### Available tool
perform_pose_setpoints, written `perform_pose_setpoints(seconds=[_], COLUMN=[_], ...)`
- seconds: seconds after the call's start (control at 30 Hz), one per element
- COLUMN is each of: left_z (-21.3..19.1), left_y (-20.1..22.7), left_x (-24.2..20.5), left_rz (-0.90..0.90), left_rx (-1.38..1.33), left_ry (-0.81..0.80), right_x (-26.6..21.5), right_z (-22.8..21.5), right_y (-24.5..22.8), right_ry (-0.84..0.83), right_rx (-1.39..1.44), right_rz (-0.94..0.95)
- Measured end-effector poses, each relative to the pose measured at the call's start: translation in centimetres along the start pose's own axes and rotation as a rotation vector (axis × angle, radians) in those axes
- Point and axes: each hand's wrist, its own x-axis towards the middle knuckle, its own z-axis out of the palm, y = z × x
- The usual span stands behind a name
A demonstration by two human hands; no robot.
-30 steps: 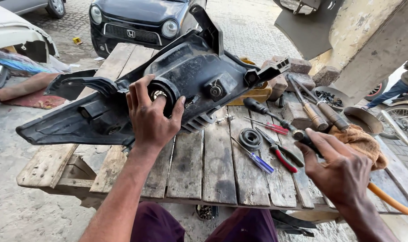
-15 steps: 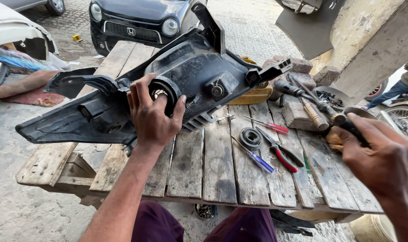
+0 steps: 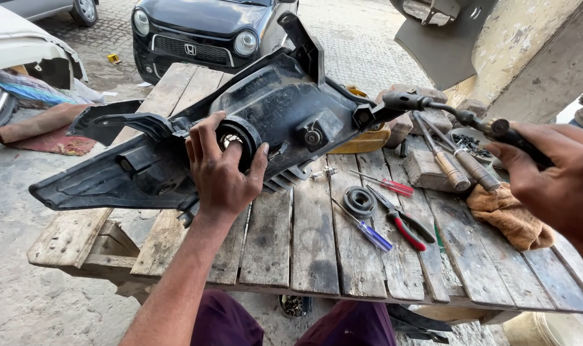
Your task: Using a gas torch to heat the sealant on a car headlight housing to facilitate disassembly or repair.
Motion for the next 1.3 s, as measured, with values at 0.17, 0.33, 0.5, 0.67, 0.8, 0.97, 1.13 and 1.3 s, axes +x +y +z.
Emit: perform_pose_setpoints(seconds=[0.17, 0.33, 0.5, 0.67, 0.8, 0.97, 1.13, 1.3], left_z=[-0.1, -0.1, 0.1, 0.2, 0.4, 0.8, 0.8, 0.9], left_y=[0.2, 0.2, 0.0, 0.0, -0.2, -0.3, -0.2, -0.2], left_x=[0.0, -0.1, -0.3, -0.3, -0.5, -0.7, -0.5, -0.5], left_rz=[-0.005, -0.014, -0.020, -0.033, -0.043, -0.057, -0.050, -0.044], left_rx=[0.003, 0.007, 0.004, -0.005, -0.009, -0.012, -0.007, -0.010], left_ry=[-0.007, -0.001, 0.007, 0.003, 0.000, 0.002, 0.030, 0.050], right_x=[2.6, 4.3, 5.3, 6.0, 7.1, 8.2, 9.3, 11.0], right_z=[0.9, 1.9, 2.0, 2.4, 1.6, 1.8, 3.9, 5.5], right_y=[0.8, 0.6, -1.8, -2.7, -5.0, -6.1, -4.4, -4.4], right_ry=[-0.029, -0.062, -0.049, 0.041, -0.007, 0.012, 0.053, -0.023], right_rx=[-0.079, -0.171, -0.329, -0.225, 0.025, 0.063, 0.039, 0.242], right_rz=[-0.079, -0.113, -0.129, -0.216, -0.233, -0.237, -0.309, -0.295])
